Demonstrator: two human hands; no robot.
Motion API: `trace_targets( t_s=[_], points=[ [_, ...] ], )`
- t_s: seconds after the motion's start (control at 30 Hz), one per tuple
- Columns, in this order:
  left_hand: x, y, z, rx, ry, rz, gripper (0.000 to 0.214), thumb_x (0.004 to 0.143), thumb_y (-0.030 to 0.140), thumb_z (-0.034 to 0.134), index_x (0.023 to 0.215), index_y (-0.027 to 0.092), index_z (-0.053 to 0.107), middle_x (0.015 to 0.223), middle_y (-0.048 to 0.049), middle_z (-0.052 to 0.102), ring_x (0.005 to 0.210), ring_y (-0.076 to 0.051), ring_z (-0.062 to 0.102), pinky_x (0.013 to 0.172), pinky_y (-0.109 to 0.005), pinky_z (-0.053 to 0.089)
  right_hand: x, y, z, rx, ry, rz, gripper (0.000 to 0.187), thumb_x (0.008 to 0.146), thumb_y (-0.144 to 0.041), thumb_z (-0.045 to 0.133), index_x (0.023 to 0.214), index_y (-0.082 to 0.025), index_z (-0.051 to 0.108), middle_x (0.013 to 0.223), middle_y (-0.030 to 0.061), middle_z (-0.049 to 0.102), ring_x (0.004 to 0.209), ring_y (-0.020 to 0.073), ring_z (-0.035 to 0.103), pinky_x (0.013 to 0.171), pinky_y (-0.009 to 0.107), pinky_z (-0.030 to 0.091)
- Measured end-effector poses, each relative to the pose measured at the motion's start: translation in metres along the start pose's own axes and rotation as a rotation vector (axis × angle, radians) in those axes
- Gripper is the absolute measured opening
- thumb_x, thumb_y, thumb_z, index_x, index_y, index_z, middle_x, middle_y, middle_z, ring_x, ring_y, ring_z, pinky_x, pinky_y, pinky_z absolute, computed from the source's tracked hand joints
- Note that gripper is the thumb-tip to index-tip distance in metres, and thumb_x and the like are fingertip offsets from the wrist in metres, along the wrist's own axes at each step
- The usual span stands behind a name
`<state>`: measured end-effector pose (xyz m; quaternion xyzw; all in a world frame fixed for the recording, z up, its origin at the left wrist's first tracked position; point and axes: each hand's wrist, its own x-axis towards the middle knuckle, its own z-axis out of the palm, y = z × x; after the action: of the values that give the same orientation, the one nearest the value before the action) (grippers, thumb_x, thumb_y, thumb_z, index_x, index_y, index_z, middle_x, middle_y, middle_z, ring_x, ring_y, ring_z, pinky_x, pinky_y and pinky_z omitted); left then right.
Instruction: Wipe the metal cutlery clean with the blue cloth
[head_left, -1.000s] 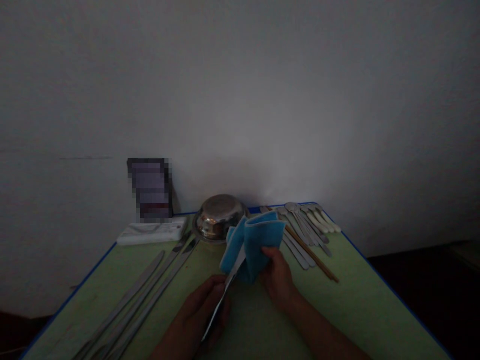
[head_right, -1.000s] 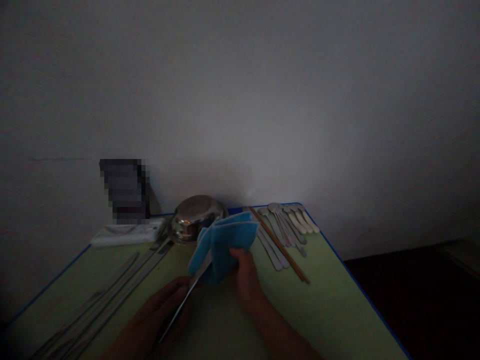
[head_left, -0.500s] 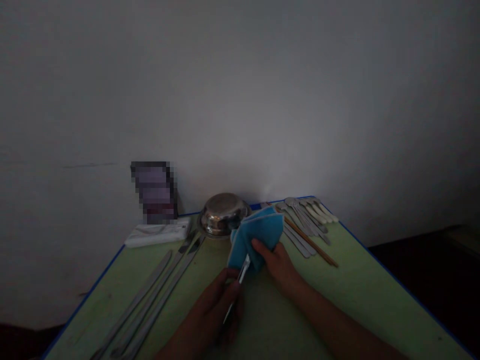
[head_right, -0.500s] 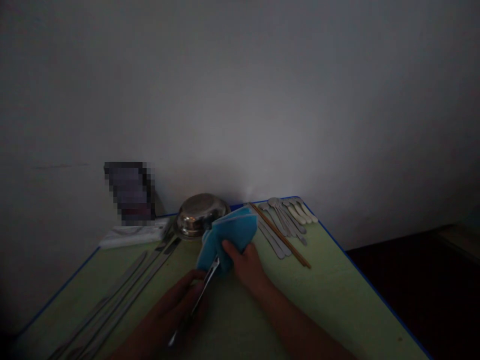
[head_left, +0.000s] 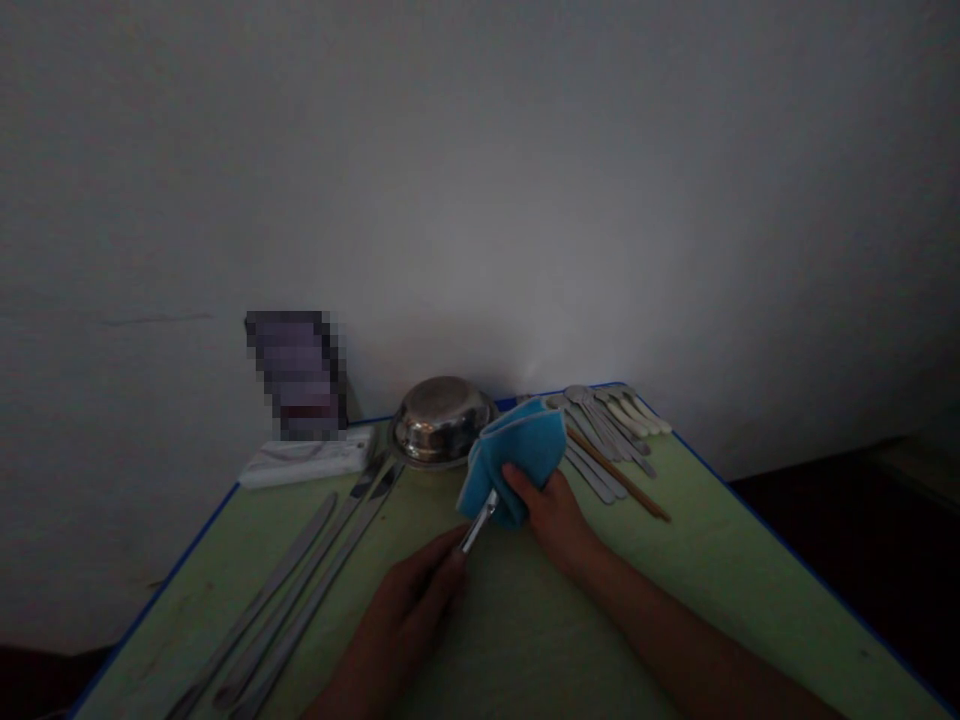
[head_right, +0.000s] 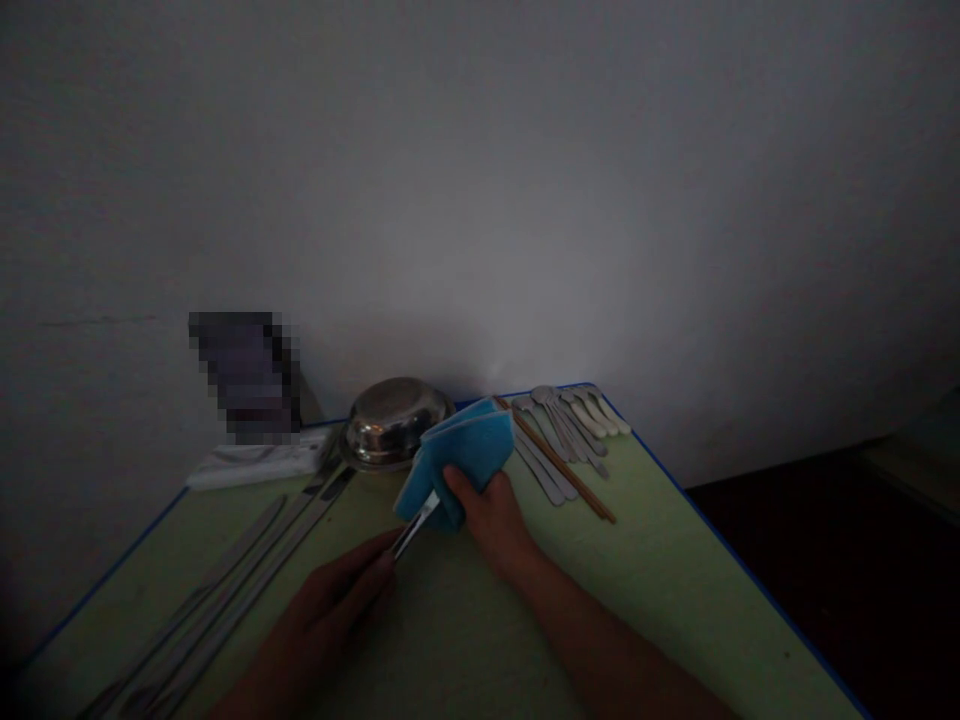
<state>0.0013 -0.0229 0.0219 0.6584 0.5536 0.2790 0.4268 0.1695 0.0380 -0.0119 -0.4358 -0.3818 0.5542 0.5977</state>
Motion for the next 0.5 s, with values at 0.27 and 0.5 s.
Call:
trace_targets(
  t_s=[0.27, 0.5],
  points=[
    [-0.001, -0.005, 0.002, 0.054, 0.006, 0.069, 0.038, 0.09, 0.039, 0.044, 0.121, 0.021, 0.057, 0.077, -0.0004, 0.067, 0.073, -0.019, 0.061, 0.068, -0.024, 0.047, -0.002, 0.002, 0.0, -0.028, -0.089, 0.059, 0.039, 0.066, -0.041, 0.07, 0.095, -0.014, 0.066, 0.094, 0.0081, 0.071, 0.085, 0.021, 0.066, 0.082, 0.036, 0.049],
    [-0.003, -0.004, 0.003, 0.145, -0.045, 0.176, 0.037, 0.091, 0.031, 0.04, 0.124, 0.023, 0.056, 0.095, -0.0016, 0.072, 0.084, -0.02, 0.066, 0.071, -0.022, 0.049, 0.011, 0.002, 0.005, 0.454, 0.18, 0.2, 0.027, 0.071, -0.039, 0.067, 0.091, -0.021, 0.066, 0.094, 0.001, 0.073, 0.088, 0.0163, 0.066, 0.085, 0.032, 0.05]
  ],
)
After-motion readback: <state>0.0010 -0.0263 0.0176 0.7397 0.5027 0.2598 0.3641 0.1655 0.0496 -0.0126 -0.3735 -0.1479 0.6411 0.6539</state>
